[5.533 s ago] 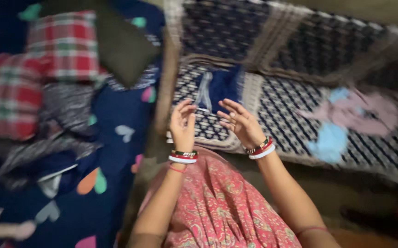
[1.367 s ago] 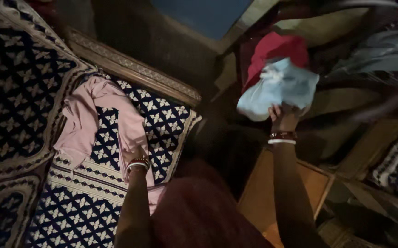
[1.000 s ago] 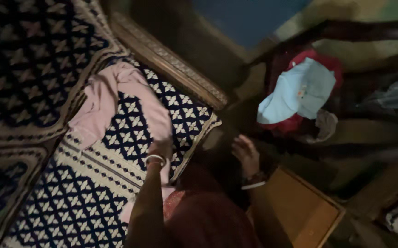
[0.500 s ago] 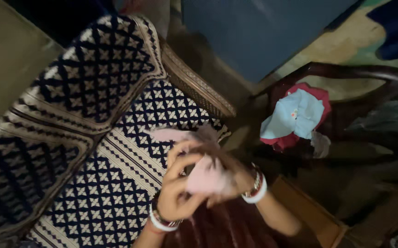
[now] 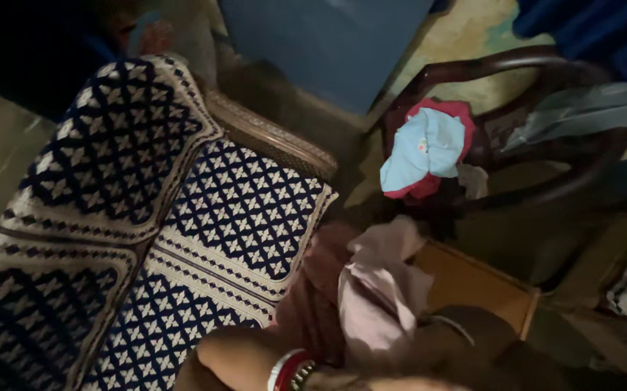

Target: The person folds items of clothing and places them inside a blue storage bag.

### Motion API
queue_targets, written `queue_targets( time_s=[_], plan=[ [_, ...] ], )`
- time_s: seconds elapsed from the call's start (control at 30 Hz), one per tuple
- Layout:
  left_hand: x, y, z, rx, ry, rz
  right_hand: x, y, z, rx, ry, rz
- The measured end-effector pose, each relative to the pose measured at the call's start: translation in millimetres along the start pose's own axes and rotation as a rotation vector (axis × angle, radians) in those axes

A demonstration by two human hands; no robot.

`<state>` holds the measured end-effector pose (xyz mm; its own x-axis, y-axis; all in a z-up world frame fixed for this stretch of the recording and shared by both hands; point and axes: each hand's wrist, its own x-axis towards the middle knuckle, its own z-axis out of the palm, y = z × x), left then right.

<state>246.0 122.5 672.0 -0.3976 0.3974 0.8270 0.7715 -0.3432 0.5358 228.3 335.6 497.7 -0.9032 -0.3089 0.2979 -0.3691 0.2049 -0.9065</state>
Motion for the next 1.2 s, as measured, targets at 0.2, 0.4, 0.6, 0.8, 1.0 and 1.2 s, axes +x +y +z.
queue_targets(
  time_s=[0.2,0.4,0.6,0.8,1.0,1.2],
  plan=[
    [52.7,-22.5,42.9,-0.077,-0.126,0.059,-32.5,26.6,-42.1,0.01,0.265,0.099],
    [103.9,-70.6,79.5,-0.084,-0.194,0.11,-27.1,39.4,-132.5,-0.018,0.466,0.097],
    [155.8,-132.6,138.6,-0.071,-0.236,0.06,-56.8,51.9,-209.5,-0.141,0.761,-0.029],
    [170.6,-213.6,161.7,0.062,-0.183,-0.12,-25.6,63.0,-322.1,-0.396,1.085,-0.254],
    [118.9,-267.1,129.7,0.216,0.102,-0.39,21.9,111.7,-392.5,-0.671,1.081,-0.344],
    [40.2,-298.1,116.1,0.291,0.379,-0.553,44.8,240.2,-383.2,-1.376,0.334,-0.036]
  ],
)
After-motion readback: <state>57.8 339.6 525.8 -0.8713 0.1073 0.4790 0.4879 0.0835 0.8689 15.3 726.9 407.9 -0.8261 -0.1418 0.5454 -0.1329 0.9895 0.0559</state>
